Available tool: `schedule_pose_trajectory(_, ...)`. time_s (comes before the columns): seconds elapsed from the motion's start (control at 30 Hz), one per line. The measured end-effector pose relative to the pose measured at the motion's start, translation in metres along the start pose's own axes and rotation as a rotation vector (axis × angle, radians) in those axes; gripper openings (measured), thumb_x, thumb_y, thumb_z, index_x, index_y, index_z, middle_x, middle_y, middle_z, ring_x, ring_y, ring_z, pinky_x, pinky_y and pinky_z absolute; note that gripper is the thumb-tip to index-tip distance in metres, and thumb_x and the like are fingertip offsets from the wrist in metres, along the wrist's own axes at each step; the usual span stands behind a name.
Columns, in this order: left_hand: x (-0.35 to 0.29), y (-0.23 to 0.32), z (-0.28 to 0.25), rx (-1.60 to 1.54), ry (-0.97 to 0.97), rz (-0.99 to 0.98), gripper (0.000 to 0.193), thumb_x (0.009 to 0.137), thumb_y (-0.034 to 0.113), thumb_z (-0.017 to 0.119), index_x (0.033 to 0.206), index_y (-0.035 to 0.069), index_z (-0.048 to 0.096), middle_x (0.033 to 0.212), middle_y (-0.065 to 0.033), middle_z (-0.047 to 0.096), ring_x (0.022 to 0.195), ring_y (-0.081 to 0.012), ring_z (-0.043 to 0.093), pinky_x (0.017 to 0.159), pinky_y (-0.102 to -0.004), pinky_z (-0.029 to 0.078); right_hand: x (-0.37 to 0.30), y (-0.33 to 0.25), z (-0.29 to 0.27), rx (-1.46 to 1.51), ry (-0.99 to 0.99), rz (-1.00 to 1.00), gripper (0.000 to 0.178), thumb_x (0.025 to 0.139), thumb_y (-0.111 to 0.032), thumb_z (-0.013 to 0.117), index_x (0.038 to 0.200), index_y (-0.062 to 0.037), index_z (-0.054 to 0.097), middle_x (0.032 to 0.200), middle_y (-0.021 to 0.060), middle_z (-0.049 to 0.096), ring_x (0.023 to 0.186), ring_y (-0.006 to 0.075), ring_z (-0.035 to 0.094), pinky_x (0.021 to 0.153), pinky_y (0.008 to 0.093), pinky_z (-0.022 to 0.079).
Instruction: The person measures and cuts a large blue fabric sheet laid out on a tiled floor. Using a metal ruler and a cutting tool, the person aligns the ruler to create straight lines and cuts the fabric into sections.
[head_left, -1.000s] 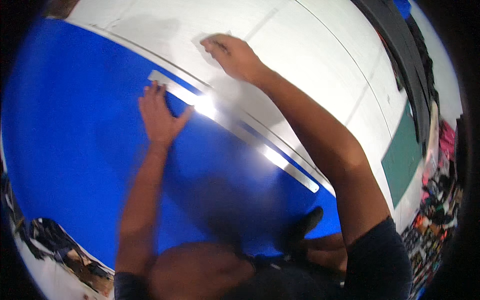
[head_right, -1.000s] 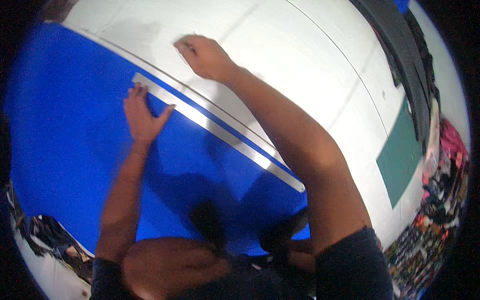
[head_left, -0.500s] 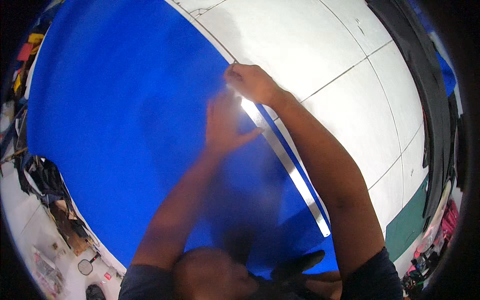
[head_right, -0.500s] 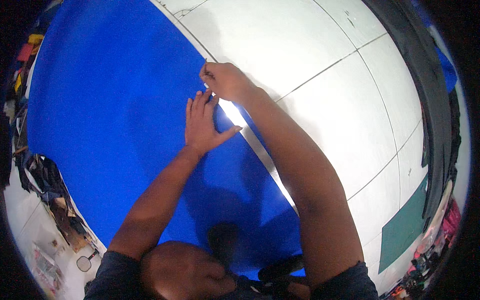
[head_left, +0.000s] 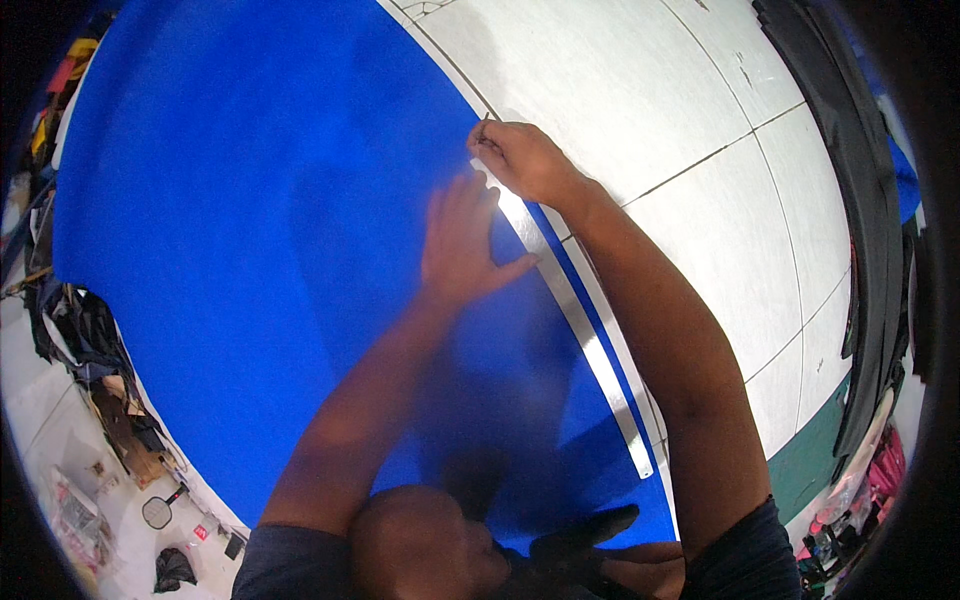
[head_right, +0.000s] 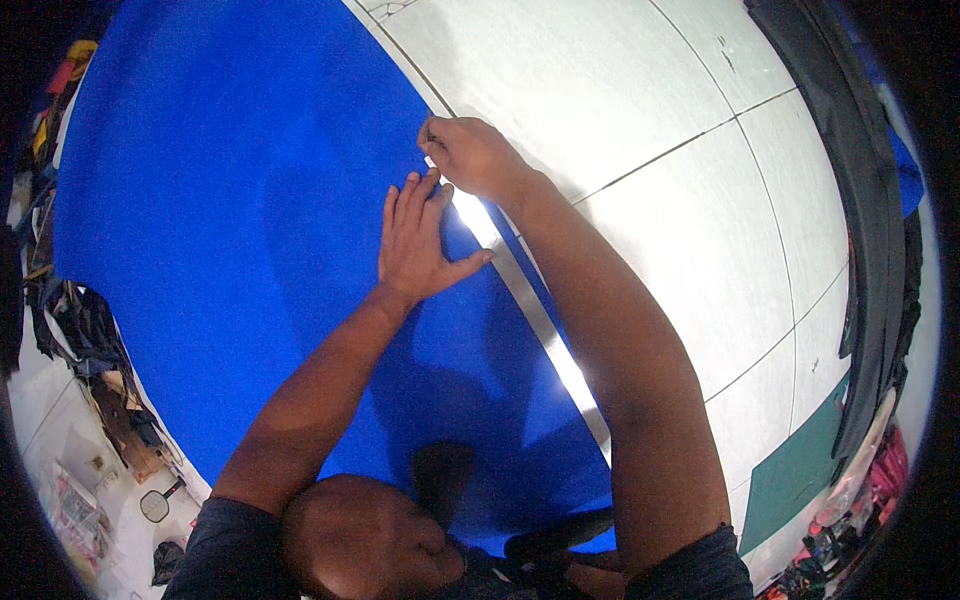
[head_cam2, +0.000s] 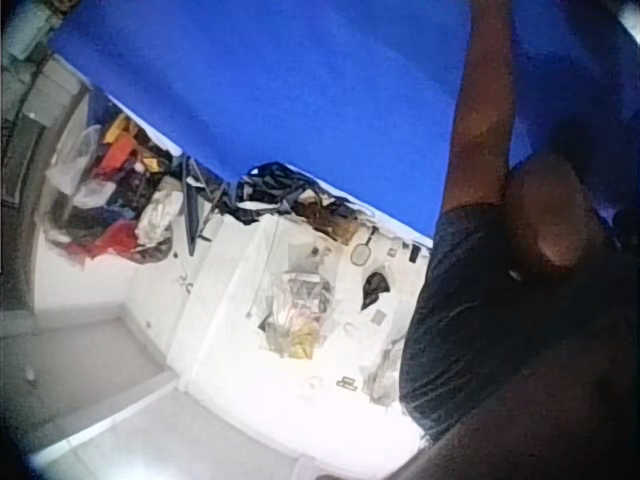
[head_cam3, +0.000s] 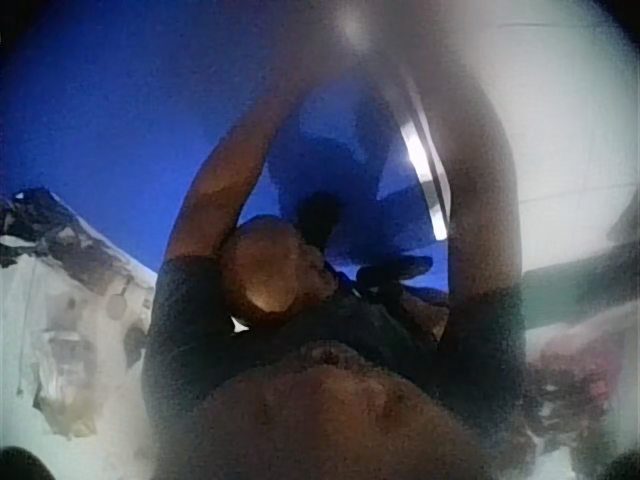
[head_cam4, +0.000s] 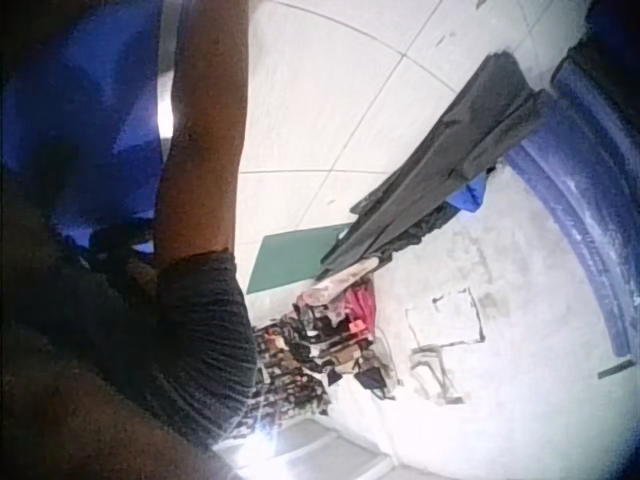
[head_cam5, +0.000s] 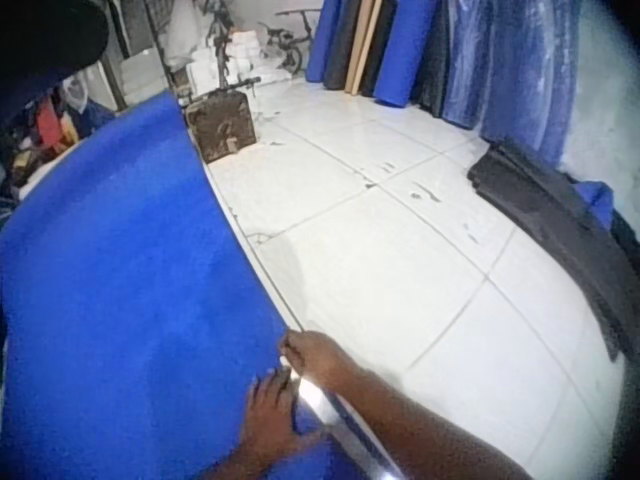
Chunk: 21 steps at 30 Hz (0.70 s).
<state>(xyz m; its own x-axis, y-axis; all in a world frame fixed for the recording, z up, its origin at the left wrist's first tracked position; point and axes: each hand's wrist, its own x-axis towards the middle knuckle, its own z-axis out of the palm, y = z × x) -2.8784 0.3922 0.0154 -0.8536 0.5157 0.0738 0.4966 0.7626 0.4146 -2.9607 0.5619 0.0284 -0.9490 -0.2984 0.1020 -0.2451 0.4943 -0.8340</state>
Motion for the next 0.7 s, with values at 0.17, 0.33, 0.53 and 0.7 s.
schedule_pose_trajectory(0.17,0.001,-0.001,-0.001,0.0,-0.003,-0.001,0.097,0.069,0.061,0.081,0.138,0.001,0.048,0.151,-0.0229,0.039,0.146,-0.0422,0.028,0.122,-0.058,0.014,-0.002,0.005,-0.008,-0.126,0.028,0.004,0.023,0.098,-0.022,0.056,0.101,-0.0009,0.065,0.091,0.02,0.069,0.092,0.0396,0.066,0.084,0.0489,0.051)
schedule_pose_trajectory(0.33,0.0,-0.001,-0.002,0.008,-0.026,-0.018,0.096,0.069,0.061,0.08,0.137,0.001,0.048,0.15,-0.0223,0.04,0.146,-0.0417,0.028,0.122,-0.0579,0.013,0.001,-0.006,-0.01,-0.193,-0.123,0.046,0.027,0.103,-0.02,0.053,0.111,0.0019,0.066,0.103,0.0178,0.069,0.097,0.0288,0.067,0.09,0.0402,0.053)
schedule_pose_trajectory(0.53,0.0,-0.002,0.001,0.026,0.005,-0.006,0.097,0.07,0.061,0.079,0.138,0.0,0.047,0.151,-0.0229,0.039,0.146,-0.0415,0.028,0.122,-0.0578,0.014,-0.003,-0.001,-0.023,-0.198,-0.079,0.121,0.029,0.103,-0.022,0.052,0.113,0.0015,0.066,0.104,0.0185,0.07,0.1,0.032,0.067,0.092,0.0418,0.052)
schedule_pose_trajectory(0.7,0.002,0.003,0.003,0.039,0.007,0.002,0.098,0.071,0.063,0.078,0.139,0.0,0.047,0.151,-0.0234,0.039,0.146,-0.0415,0.028,0.122,-0.0578,0.013,-0.012,0.008,-0.017,-0.188,0.01,0.025,0.029,0.1,-0.022,0.053,0.11,0.0017,0.066,0.102,0.0211,0.071,0.1,0.0371,0.067,0.093,0.0452,0.051)
